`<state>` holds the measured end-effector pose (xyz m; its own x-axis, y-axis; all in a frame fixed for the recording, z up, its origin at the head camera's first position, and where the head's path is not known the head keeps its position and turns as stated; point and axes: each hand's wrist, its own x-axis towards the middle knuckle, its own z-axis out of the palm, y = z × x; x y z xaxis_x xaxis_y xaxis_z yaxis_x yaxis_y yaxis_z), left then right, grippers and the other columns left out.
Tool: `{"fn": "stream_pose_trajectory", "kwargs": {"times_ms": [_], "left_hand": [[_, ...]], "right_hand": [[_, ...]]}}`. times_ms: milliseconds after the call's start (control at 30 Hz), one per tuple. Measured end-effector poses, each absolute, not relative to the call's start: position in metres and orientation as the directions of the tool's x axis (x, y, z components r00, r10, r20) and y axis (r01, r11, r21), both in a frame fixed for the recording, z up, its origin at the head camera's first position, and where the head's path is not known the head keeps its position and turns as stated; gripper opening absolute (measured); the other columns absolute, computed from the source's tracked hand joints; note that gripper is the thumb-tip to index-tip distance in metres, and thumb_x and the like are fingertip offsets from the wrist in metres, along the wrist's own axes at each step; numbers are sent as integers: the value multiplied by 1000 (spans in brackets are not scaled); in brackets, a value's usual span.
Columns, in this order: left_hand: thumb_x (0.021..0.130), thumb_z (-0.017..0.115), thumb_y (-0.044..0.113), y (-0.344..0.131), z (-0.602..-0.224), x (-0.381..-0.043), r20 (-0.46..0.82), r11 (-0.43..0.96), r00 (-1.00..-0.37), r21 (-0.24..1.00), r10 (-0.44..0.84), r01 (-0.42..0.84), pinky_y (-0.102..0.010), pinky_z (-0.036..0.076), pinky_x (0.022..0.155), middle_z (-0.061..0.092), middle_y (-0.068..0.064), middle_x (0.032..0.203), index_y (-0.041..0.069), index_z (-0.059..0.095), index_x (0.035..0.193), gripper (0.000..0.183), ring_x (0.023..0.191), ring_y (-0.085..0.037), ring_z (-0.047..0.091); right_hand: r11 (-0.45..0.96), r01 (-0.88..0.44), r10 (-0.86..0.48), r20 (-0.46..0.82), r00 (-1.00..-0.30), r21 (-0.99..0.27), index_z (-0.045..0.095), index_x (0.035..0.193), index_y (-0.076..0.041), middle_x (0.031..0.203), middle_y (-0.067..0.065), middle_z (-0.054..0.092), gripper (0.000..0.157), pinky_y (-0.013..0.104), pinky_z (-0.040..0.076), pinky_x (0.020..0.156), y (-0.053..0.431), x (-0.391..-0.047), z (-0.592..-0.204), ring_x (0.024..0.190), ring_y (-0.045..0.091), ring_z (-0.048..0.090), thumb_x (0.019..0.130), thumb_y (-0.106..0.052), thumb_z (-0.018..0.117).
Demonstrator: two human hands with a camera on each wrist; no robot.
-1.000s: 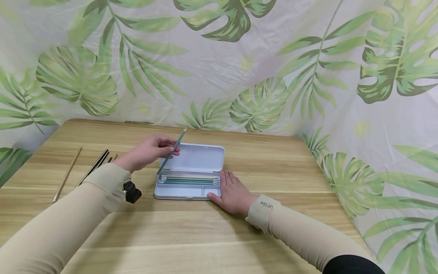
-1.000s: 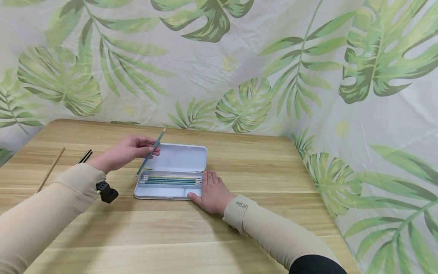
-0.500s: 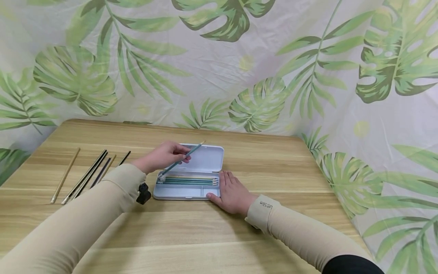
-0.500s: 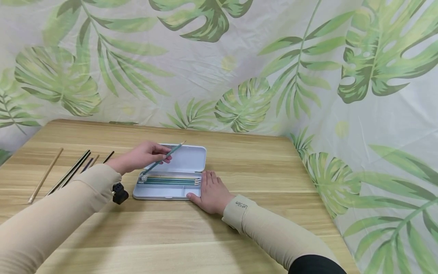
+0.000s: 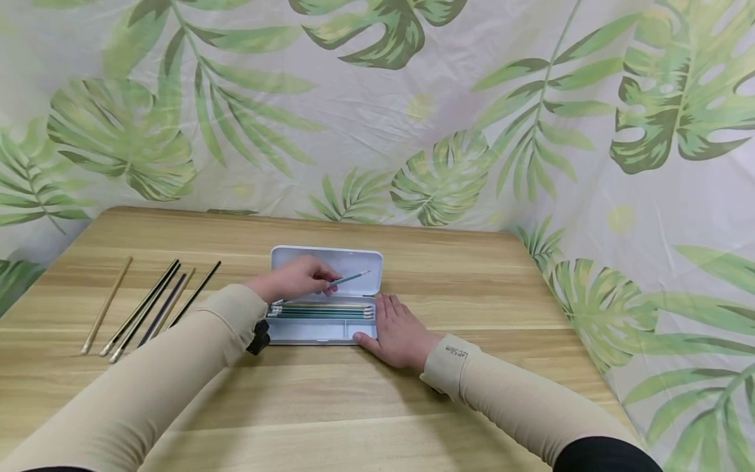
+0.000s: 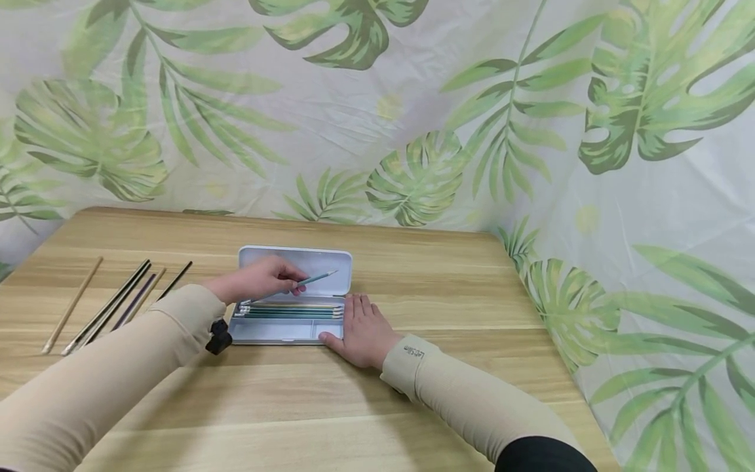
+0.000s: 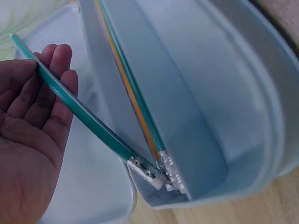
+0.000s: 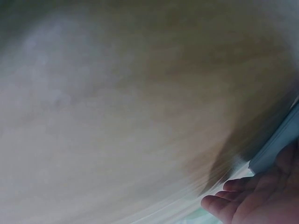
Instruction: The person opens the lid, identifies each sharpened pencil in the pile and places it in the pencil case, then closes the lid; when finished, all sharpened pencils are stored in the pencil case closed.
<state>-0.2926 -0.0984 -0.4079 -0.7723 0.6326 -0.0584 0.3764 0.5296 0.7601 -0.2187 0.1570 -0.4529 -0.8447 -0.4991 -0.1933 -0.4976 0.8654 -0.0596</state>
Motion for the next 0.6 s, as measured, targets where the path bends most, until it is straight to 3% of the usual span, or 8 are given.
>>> {"fn": "stream_pose_trajectory", "kwargs": {"times_ms": [267,600], "left_hand": [[94,64,-7,-93,-413,-289,-44,575,-744,667,666,475,-41,57,89,76,-9,100,-7,76,111,20,95,-19,68],[98,64,-1,-90,-412,-283,-57,617,-778,646,625,449,-45,55,94,76,-10,103,-7,74,115,21,101,-23,70]], "right_hand": [[861,-507,-506,-185,-843,-46,16,158,13,163,32,24,95,47,22,123,156,-217,-454,152,44,21,106,-65,31],[863,-504,-503,-188,-844,-46,16,158,14,163,32,24,94,47,23,123,155,-216,-450,152,44,22,106,-64,32]]}}
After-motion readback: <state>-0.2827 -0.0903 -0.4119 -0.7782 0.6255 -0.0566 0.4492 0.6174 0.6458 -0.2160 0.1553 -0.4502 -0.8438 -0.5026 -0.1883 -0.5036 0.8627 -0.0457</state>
